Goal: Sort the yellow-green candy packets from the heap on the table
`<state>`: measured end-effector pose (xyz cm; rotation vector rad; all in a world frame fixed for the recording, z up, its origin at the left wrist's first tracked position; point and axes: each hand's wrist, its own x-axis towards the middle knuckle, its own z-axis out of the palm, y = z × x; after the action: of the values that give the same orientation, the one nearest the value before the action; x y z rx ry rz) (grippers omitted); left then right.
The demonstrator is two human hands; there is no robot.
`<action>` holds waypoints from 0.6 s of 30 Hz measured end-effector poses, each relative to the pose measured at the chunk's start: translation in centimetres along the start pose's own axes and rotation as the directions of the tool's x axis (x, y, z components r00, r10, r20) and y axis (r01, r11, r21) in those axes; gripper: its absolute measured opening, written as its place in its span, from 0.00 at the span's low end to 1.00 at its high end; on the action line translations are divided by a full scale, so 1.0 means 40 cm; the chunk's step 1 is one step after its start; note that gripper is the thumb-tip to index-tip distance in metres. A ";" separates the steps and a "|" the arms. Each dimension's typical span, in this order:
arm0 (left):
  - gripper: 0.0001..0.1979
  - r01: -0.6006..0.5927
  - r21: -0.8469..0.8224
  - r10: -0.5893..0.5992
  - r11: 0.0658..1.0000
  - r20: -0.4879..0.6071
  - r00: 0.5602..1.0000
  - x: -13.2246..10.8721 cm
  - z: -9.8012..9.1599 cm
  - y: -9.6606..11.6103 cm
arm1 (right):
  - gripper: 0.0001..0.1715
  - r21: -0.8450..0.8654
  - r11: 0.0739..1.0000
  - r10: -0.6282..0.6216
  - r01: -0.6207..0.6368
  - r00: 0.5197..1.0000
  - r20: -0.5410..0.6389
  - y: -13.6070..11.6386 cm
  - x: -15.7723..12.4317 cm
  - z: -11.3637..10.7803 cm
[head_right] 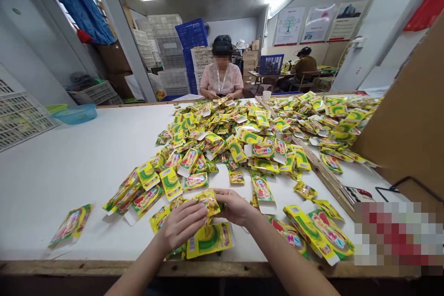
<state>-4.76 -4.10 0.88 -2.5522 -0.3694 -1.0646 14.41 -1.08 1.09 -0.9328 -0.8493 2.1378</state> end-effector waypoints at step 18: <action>0.25 0.765 0.423 -0.805 0.486 0.557 0.204 0.025 0.077 -0.188 | 0.25 -0.342 0.874 -0.453 0.344 0.832 -0.321 -0.054 0.002 -0.080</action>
<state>-4.86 4.09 1.21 -2.5472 -2.0953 -0.1229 17.55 1.20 0.97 -1.1523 -1.0371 1.4275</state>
